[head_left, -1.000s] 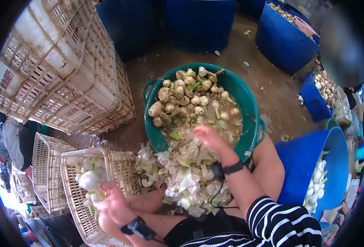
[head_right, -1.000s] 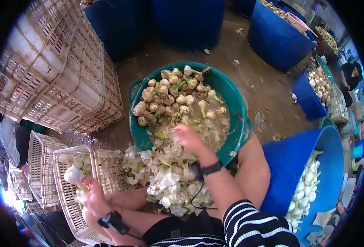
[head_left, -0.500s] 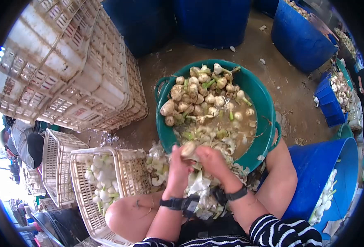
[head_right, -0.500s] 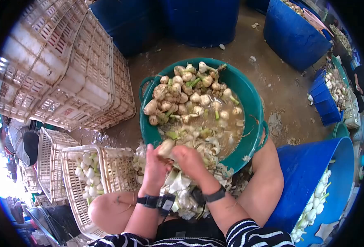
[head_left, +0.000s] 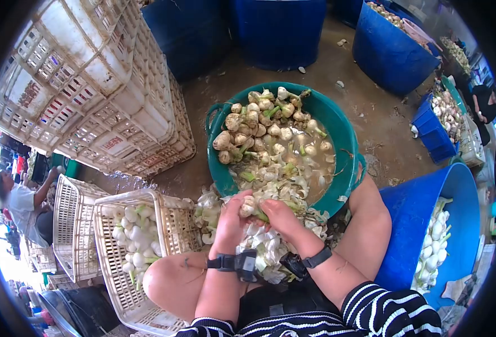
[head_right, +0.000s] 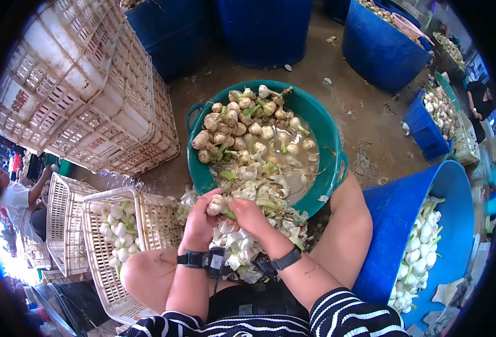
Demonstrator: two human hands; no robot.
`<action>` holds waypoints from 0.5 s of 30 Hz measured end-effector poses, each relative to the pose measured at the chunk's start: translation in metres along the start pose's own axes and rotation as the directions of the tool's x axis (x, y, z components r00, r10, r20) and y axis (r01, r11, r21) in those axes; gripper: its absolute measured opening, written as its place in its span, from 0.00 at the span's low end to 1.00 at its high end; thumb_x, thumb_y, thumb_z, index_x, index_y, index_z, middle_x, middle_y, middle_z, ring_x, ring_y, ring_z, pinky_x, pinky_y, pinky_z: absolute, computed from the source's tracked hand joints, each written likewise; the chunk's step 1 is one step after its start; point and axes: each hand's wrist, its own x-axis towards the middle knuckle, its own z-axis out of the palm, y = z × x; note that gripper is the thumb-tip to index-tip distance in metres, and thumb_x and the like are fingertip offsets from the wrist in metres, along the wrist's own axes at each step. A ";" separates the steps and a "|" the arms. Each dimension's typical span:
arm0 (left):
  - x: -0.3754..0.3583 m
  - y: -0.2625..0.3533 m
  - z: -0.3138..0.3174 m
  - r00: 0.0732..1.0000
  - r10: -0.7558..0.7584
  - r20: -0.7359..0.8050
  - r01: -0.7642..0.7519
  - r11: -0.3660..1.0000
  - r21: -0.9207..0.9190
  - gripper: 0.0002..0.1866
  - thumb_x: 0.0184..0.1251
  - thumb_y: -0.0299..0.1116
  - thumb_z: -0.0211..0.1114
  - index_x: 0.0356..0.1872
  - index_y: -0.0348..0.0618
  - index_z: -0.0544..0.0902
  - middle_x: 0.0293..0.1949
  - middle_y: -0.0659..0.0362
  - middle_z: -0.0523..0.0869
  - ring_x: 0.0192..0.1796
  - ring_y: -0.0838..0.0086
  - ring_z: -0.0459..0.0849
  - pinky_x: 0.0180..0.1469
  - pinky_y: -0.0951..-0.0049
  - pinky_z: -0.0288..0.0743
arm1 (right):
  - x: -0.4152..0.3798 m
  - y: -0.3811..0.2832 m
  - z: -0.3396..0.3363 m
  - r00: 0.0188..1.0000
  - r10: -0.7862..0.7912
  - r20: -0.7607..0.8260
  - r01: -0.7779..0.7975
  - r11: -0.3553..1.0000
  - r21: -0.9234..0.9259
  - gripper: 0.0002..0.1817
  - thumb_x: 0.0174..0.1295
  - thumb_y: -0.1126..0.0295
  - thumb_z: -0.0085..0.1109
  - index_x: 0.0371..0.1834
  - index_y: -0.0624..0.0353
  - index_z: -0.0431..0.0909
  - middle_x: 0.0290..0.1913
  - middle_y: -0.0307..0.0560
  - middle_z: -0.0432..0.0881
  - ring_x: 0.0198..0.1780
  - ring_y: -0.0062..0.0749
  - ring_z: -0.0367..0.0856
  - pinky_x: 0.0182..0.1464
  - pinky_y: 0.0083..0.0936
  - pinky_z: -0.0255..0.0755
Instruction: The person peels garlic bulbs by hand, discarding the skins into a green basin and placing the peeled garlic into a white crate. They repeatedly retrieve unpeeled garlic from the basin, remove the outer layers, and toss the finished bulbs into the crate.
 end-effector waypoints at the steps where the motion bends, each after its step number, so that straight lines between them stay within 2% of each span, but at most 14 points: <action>1: -0.003 0.007 0.002 1.000 0.003 0.027 -0.010 0.966 0.258 0.21 0.66 0.42 0.48 0.51 0.36 0.74 0.35 0.61 0.79 0.32 0.77 0.75 0.32 0.77 0.68 | -0.005 0.000 0.000 0.990 -0.139 0.023 0.140 0.990 -0.026 0.13 0.66 0.66 0.45 0.31 0.64 0.75 0.21 0.37 0.76 0.21 0.19 0.67 0.24 0.16 0.63; 2: -0.006 0.013 0.004 0.999 0.001 0.055 -0.028 0.866 0.499 0.23 0.66 0.43 0.49 0.55 0.36 0.72 0.39 0.59 0.79 0.35 0.75 0.77 0.36 0.76 0.70 | -0.005 0.000 -0.004 0.990 -0.142 0.016 0.143 0.989 -0.027 0.13 0.66 0.66 0.45 0.31 0.64 0.75 0.21 0.37 0.76 0.21 0.19 0.67 0.24 0.16 0.63; 3: -0.011 0.018 0.008 0.998 0.005 0.067 -0.055 0.638 0.768 0.26 0.62 0.40 0.55 0.60 0.39 0.68 0.46 0.55 0.79 0.48 0.70 0.77 0.48 0.73 0.71 | -0.005 0.003 -0.011 0.939 -0.340 0.055 0.340 0.890 -0.303 0.12 0.65 0.67 0.46 0.31 0.64 0.75 0.21 0.36 0.75 0.21 0.19 0.67 0.24 0.16 0.63; 4: -0.011 0.013 0.005 0.997 0.001 0.073 -0.057 0.638 0.768 0.26 0.62 0.40 0.55 0.60 0.39 0.68 0.46 0.55 0.79 0.48 0.70 0.77 0.48 0.73 0.71 | -0.006 0.004 -0.016 0.853 -0.502 0.147 0.493 0.680 -0.542 0.11 0.64 0.67 0.48 0.31 0.64 0.75 0.21 0.35 0.75 0.21 0.18 0.66 0.24 0.16 0.63; 5: -0.012 0.005 0.000 0.987 0.026 0.157 -0.137 0.633 0.762 0.25 0.60 0.34 0.58 0.60 0.40 0.68 0.48 0.55 0.78 0.51 0.72 0.75 0.53 0.73 0.67 | -0.010 0.002 -0.017 0.924 -0.380 0.043 0.355 0.809 -0.470 0.08 0.61 0.70 0.51 0.30 0.63 0.76 0.22 0.33 0.75 0.22 0.19 0.69 0.23 0.18 0.63; 6: -0.012 -0.001 -0.003 0.970 0.050 0.238 -0.216 0.626 0.749 0.26 0.58 0.28 0.60 0.61 0.42 0.68 0.50 0.55 0.77 0.54 0.74 0.72 0.58 0.73 0.64 | -0.006 0.007 -0.022 0.924 -0.379 0.036 0.351 0.810 -0.470 0.08 0.61 0.70 0.51 0.30 0.63 0.76 0.22 0.33 0.75 0.22 0.19 0.69 0.23 0.18 0.63; 7: -0.023 0.004 0.012 0.950 0.140 0.280 -0.308 0.582 0.753 0.30 0.48 0.19 0.62 0.57 0.43 0.72 0.54 0.52 0.75 0.58 0.69 0.71 0.61 0.71 0.62 | 0.004 0.015 -0.029 0.992 -0.129 0.009 0.130 0.986 -0.103 0.07 0.61 0.70 0.52 0.31 0.62 0.77 0.23 0.34 0.77 0.23 0.20 0.71 0.23 0.19 0.63; 8: -0.023 0.001 0.013 0.949 0.135 0.284 -0.308 0.581 0.754 0.30 0.48 0.19 0.62 0.57 0.43 0.72 0.54 0.52 0.75 0.58 0.69 0.71 0.61 0.71 0.62 | 0.011 0.020 -0.034 0.990 0.118 0.082 -0.136 0.951 0.276 0.07 0.60 0.70 0.53 0.33 0.61 0.79 0.24 0.35 0.79 0.24 0.21 0.73 0.23 0.21 0.64; 10: -0.022 -0.002 0.014 0.821 0.293 0.490 -0.552 0.193 0.811 0.29 0.43 0.18 0.60 0.53 0.45 0.75 0.59 0.50 0.71 0.63 0.62 0.66 0.62 0.67 0.61 | 0.015 0.026 -0.035 0.984 0.167 0.054 -0.176 0.920 0.350 0.07 0.60 0.70 0.54 0.34 0.60 0.79 0.26 0.36 0.79 0.24 0.19 0.73 0.23 0.18 0.64; 11: -0.021 -0.002 0.015 0.821 0.289 0.492 -0.553 0.192 0.811 0.29 0.43 0.18 0.60 0.53 0.45 0.75 0.59 0.50 0.71 0.63 0.62 0.66 0.62 0.67 0.61 | 0.016 0.025 -0.036 0.988 0.136 0.079 -0.155 0.932 0.327 0.07 0.60 0.69 0.53 0.36 0.60 0.78 0.28 0.36 0.79 0.25 0.18 0.73 0.23 0.17 0.64; 13: -0.020 -0.004 0.018 0.647 0.412 0.642 -0.683 -0.060 0.728 0.21 0.43 0.17 0.59 0.44 0.41 0.79 0.54 0.51 0.76 0.59 0.55 0.71 0.61 0.61 0.63 | 0.013 0.021 -0.037 0.988 0.110 0.104 -0.137 0.941 0.309 0.08 0.61 0.69 0.53 0.38 0.60 0.78 0.30 0.36 0.79 0.26 0.16 0.73 0.24 0.16 0.64; 14: -0.020 -0.006 0.019 0.542 0.449 0.711 -0.719 -0.191 0.669 0.18 0.43 0.16 0.58 0.40 0.39 0.80 0.51 0.51 0.78 0.57 0.52 0.73 0.60 0.59 0.64 | 0.009 0.013 -0.037 0.988 0.103 0.116 -0.139 0.921 0.363 0.08 0.62 0.69 0.52 0.39 0.60 0.77 0.30 0.36 0.79 0.28 0.16 0.73 0.26 0.16 0.65; 15: -0.021 -0.009 0.020 0.544 0.446 0.711 -0.718 -0.190 0.670 0.18 0.43 0.16 0.58 0.40 0.39 0.80 0.51 0.51 0.78 0.57 0.52 0.73 0.60 0.59 0.64 | 0.004 0.006 -0.036 0.987 0.094 0.129 -0.140 0.899 0.416 0.09 0.63 0.69 0.51 0.40 0.61 0.77 0.31 0.35 0.79 0.31 0.15 0.73 0.29 0.16 0.66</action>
